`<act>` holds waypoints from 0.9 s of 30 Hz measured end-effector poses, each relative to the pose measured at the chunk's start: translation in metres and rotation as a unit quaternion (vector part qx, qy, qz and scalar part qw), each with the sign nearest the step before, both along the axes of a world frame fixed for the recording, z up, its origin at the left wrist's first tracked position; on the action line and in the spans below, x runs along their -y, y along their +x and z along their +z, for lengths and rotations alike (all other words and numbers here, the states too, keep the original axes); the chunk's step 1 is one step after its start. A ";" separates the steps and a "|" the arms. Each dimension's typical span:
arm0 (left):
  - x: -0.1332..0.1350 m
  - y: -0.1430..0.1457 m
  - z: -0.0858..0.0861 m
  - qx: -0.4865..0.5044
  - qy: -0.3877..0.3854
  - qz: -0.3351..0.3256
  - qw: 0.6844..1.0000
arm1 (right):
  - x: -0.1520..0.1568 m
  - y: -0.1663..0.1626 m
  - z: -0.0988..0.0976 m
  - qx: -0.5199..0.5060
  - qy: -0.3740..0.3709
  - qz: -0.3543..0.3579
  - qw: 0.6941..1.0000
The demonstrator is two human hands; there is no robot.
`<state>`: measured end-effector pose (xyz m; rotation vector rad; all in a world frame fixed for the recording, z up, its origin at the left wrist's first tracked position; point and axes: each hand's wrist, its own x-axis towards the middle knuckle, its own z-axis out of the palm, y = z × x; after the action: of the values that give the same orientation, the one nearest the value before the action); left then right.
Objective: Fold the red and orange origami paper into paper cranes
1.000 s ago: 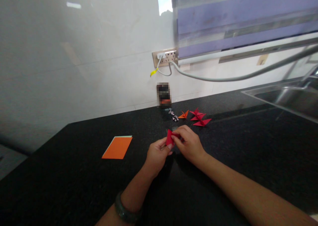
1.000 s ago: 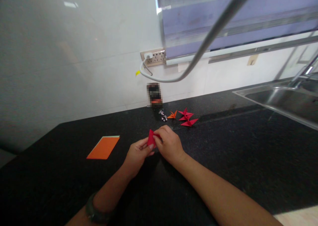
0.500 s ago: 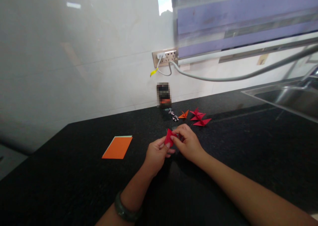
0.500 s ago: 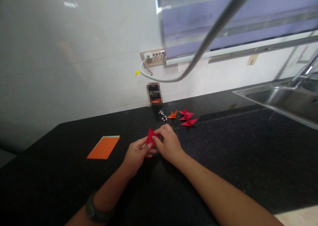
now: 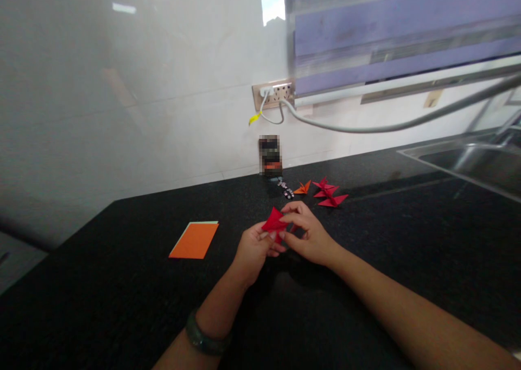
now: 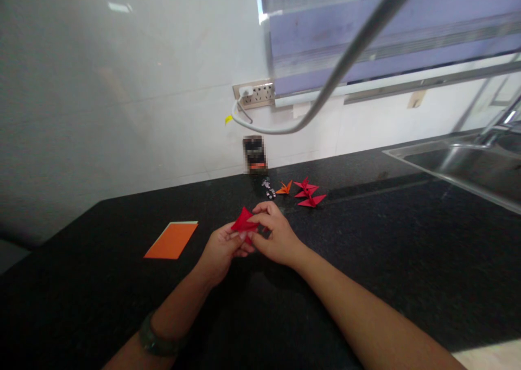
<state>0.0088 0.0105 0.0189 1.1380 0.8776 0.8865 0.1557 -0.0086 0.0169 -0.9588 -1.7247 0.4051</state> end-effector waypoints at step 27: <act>-0.006 -0.005 0.000 0.137 -0.087 0.000 0.987 | 0.002 0.002 -0.002 0.138 0.035 -0.001 0.990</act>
<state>0.0037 0.0166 0.0194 0.8419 0.7130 0.9231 0.1581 -0.0104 0.0151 -1.0009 -1.9729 0.2163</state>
